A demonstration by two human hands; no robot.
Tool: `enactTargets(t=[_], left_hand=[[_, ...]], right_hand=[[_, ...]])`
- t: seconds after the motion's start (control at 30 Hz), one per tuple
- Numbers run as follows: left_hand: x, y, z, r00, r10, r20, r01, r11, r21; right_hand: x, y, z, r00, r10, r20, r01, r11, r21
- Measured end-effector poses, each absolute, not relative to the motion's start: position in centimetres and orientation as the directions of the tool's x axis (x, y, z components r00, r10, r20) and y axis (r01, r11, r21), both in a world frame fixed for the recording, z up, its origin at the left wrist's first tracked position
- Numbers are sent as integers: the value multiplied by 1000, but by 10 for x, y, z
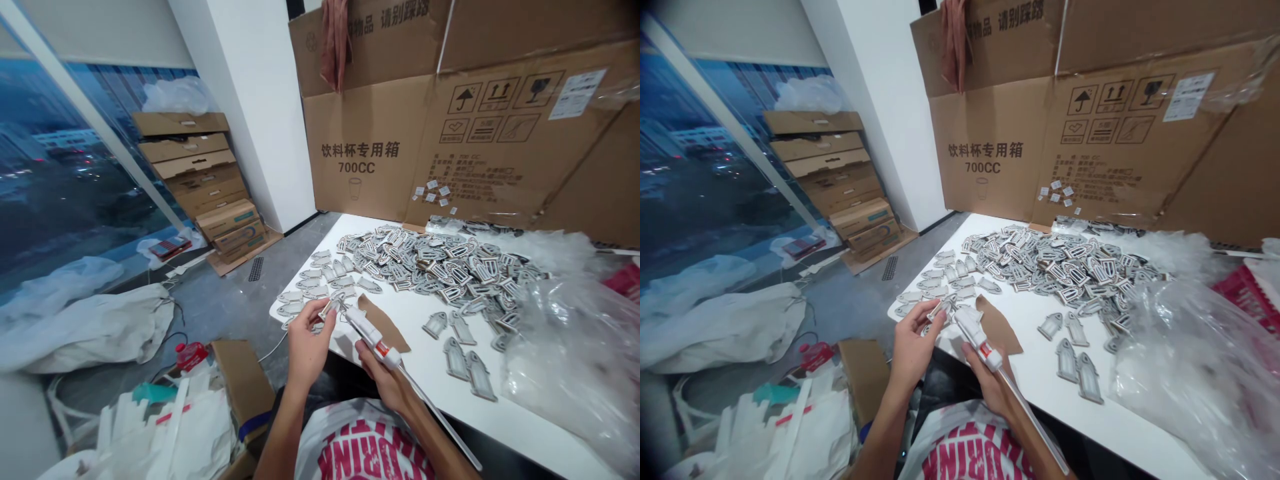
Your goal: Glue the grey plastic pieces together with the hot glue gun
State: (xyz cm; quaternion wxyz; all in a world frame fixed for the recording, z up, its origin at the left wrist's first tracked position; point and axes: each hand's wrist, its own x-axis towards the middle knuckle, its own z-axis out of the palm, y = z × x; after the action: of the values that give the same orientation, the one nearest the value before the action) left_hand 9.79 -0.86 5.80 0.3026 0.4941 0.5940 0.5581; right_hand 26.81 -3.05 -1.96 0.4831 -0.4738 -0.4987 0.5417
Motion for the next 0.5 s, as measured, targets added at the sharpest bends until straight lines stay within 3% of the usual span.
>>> enactTargets(t=[0.17,0.37,0.5], left_hand=[[97,-7,55,-357,918,175,217,-101,971],[84,-4,48,-452,879,155,163,-89,983],[76,-6,50,-424,890,171,160,-113,981]], right_hand=[[268,-31,-16,-7,1000,13,-51,13,-999],[268,-20,-23,312,945,97,-173,157,-972],[270,-23,-24,238,958,163,-198,212,-957]])
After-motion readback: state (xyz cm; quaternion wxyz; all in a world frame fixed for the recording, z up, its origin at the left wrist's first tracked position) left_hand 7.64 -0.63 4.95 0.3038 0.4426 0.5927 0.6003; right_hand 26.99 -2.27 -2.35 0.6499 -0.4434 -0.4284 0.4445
